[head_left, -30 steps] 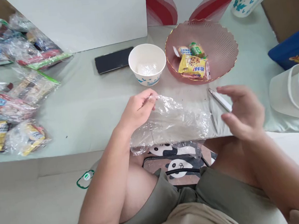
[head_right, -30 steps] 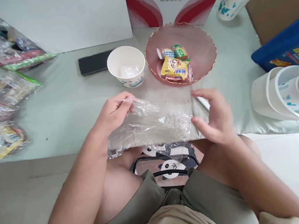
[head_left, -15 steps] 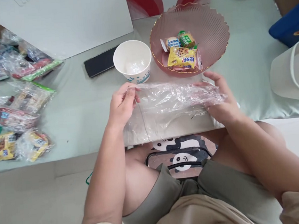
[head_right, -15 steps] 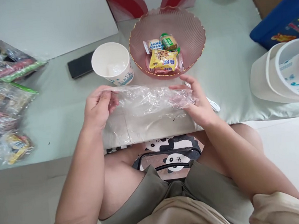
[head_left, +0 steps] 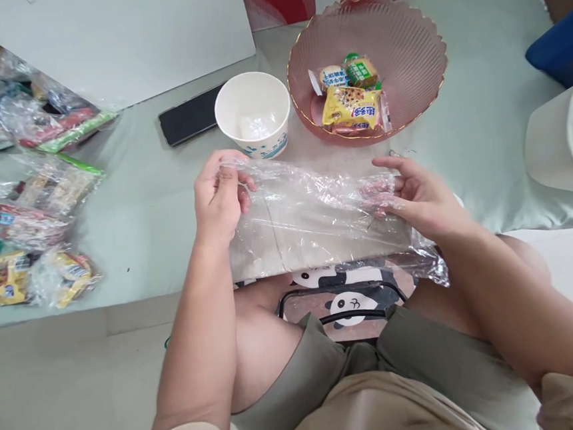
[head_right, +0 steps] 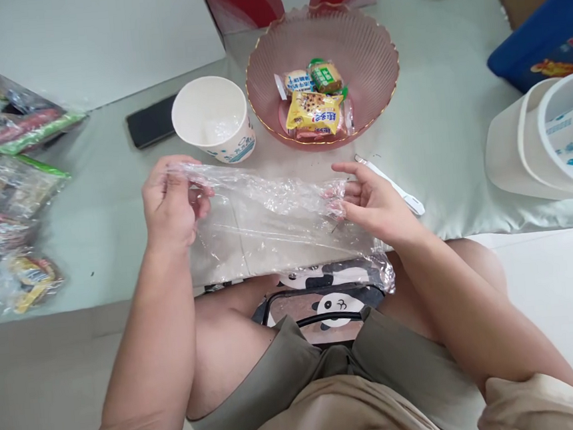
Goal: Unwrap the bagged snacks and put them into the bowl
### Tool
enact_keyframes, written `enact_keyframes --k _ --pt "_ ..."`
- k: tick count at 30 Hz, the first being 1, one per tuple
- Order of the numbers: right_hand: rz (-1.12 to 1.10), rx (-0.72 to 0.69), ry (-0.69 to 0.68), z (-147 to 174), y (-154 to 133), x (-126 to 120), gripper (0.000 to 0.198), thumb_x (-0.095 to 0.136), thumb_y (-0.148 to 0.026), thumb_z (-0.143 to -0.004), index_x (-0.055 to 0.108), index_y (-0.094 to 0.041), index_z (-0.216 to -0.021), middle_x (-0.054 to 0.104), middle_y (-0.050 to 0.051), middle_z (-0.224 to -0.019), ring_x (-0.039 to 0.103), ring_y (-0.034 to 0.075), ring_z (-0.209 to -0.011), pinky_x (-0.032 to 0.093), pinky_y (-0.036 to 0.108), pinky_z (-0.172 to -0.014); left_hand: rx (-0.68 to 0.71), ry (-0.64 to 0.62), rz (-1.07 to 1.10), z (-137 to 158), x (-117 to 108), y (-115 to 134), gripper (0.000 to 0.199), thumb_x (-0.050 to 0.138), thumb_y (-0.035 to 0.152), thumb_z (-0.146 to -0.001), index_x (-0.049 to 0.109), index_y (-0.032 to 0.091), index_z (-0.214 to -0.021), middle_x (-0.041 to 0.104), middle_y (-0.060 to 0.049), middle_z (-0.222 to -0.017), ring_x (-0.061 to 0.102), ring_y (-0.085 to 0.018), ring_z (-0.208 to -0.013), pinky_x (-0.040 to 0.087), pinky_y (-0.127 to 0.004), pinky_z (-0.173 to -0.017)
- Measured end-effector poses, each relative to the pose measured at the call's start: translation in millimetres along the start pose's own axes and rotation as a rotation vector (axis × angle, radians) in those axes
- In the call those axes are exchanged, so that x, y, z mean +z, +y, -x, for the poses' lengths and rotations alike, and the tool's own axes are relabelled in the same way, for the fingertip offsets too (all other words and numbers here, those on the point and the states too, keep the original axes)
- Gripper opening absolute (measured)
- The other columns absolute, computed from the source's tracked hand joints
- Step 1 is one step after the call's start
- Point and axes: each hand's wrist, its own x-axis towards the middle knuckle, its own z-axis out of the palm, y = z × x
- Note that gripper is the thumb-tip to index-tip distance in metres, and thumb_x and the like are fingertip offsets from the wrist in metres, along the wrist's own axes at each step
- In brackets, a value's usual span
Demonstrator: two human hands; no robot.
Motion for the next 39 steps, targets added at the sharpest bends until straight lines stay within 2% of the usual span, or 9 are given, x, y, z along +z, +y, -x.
enact_keyframes --k 6,9,11,13,16,22,27,33,39 --pt "0.112 -0.127 0.187 -5 -2 6 0.024 0.077 -0.043 -0.085 0.068 -0.025 -0.097 0.066 -0.001 -0.071 0.058 0.012 -0.052 0.046 0.027 -0.046 -0.206 -0.154 0.09 0 -2 7 0.056 0.089 0.047 -0.066 0.063 0.031 -0.114 0.072 0.001 -0.079 0.062 -0.012 -0.058 0.045 -0.025 -0.049" --pt "0.004 -0.294 0.297 -7 3 3 0.045 0.078 -0.049 -0.083 0.061 -0.032 -0.121 0.067 -0.002 -0.08 0.061 0.014 -0.061 0.052 0.029 -0.055 -0.318 -0.242 0.1 -2 -3 7 0.062 0.092 0.03 -0.054 0.066 0.023 -0.11 0.076 -0.003 -0.086 0.074 -0.018 -0.077 0.057 -0.028 -0.066" --pt "0.003 -0.293 0.215 -7 7 2 0.055 0.08 -0.049 -0.08 0.058 -0.033 -0.127 0.067 -0.002 -0.084 0.061 0.015 -0.063 0.053 0.03 -0.057 -0.323 -0.186 0.063 -2 -1 6 0.045 0.089 0.024 -0.056 0.067 0.018 -0.095 0.076 -0.004 -0.083 0.075 -0.019 -0.08 0.059 -0.028 -0.069" --pt "0.076 -0.23 0.147 -7 9 2 0.038 0.08 -0.047 -0.081 0.064 -0.027 -0.109 0.066 -0.001 -0.082 0.06 0.014 -0.062 0.051 0.029 -0.056 -0.298 -0.117 0.066 -2 1 6 0.031 0.085 0.021 -0.06 0.065 0.018 -0.083 0.077 -0.004 -0.084 0.075 -0.017 -0.08 0.06 -0.027 -0.071" --pt "0.096 -0.212 0.207 -5 5 5 0.03 0.076 -0.047 -0.086 0.056 -0.025 -0.085 0.064 -0.002 -0.074 0.058 0.012 -0.057 0.048 0.027 -0.052 -0.329 -0.143 0.061 -2 3 9 0.019 0.077 0.023 -0.07 0.062 0.021 -0.082 0.078 -0.002 -0.081 0.074 -0.015 -0.069 0.058 -0.025 -0.062" --pt "0.042 -0.242 0.338 -1 -5 1 0.03 0.072 -0.056 -0.089 0.06 -0.029 -0.087 0.052 -0.006 -0.056 0.041 0.011 -0.04 0.029 0.026 -0.039 -0.372 -0.18 0.042 -2 -1 10 0.016 0.071 0.033 -0.077 0.062 0.024 -0.087 0.067 0.002 -0.059 0.062 -0.013 -0.043 0.039 -0.022 -0.037" --pt "-0.019 -0.376 0.239 9 -6 -25 0.03 0.076 -0.057 -0.085 0.067 -0.029 -0.08 0.065 0.001 -0.075 0.051 0.015 -0.055 0.039 0.031 -0.05 -0.324 -0.113 0.136 2 -1 9 0.02 0.073 0.036 -0.072 0.057 0.025 -0.073 0.066 0.002 -0.062 0.063 -0.013 -0.049 0.044 -0.022 -0.041" --pt "0.316 -0.543 0.078 26 -15 -55 0.02 0.071 -0.044 -0.09 0.073 -0.029 -0.076 0.07 0.005 -0.102 0.069 0.024 -0.1 0.056 0.045 -0.089 -0.438 -0.135 0.17 20 12 12 0.016 0.059 0.034 -0.077 0.06 0.021 -0.068 0.073 -0.006 -0.079 0.072 -0.016 -0.068 0.061 -0.028 -0.064" --pt "0.527 -0.621 -0.087 24 -14 -57 0.024 0.062 -0.019 -0.085 0.082 -0.031 -0.091 0.068 0.007 -0.111 0.063 0.018 -0.078 0.056 0.04 -0.069 -0.339 -0.083 0.123 22 30 1 0.035 0.081 0.036 -0.069 0.064 0.024 -0.097 0.074 -0.008 -0.12 0.076 -0.022 -0.097 0.063 -0.03 -0.072"
